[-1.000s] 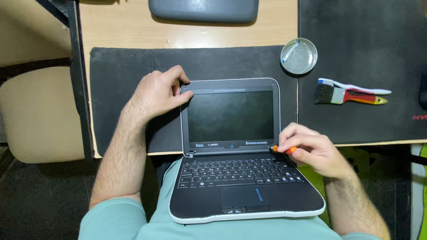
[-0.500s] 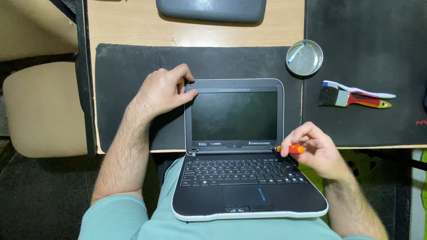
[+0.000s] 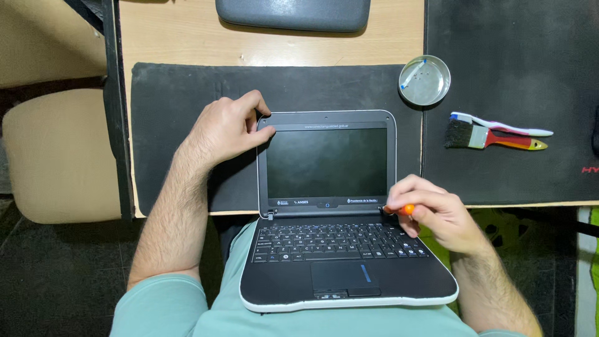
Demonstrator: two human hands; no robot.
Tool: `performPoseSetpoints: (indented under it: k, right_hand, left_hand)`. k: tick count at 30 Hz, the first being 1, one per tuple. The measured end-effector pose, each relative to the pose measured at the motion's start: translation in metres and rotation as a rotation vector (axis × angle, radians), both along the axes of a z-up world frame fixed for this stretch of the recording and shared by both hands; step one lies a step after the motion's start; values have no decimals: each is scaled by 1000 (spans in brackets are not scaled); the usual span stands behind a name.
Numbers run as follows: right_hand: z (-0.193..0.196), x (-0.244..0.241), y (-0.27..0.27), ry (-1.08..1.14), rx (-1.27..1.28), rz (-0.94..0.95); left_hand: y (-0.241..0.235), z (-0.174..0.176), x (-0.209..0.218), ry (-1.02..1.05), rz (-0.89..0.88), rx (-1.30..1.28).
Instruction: The person uses a screwdriver to remove screws from the bezel surrounding the laptop screen. After removing the screws, they carefully detach and lift the bezel frame off the laptop.
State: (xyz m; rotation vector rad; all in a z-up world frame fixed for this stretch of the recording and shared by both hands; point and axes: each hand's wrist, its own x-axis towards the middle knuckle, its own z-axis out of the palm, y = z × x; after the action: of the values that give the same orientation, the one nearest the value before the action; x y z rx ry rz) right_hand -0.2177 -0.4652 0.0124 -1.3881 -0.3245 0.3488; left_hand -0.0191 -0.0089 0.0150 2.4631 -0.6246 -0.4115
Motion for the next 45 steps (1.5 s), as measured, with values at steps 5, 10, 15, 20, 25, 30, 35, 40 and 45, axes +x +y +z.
performPoseSetpoints:
  k: [5,10,15,20,25,30,35,40,45]
  right_hand:
    - [-8,-5,-3,8,-39,-26]
    - [-1,-2,-2,-40,-70,5]
    - [-8,-2,1,30,26,-42]
    - [-12,-7,-1,52,-31,-26]
    - [-15,-1,0,-3,-32,-11]
    - [-14,1,3,-29,-18,-130]
    - [-17,9,1,-62,39,-220]
    - [-13,9,6,-105,-96,-191]
    - [-22,5,6,-125,-166,-158]
  left_hand:
    - [0,-3,1,-11,-15,22]
    - [1,-7,2,-12,-18,38]
    - [4,-14,2,-30,-12,54]
    - [4,-11,1,-26,-12,30]
    - [5,-14,2,-39,-16,35]
    - [3,-7,2,-34,-28,6]
    - [4,-9,1,-30,-15,-3]
    - [4,-8,1,-30,-19,-9]
    - [3,-8,1,-36,-24,4]
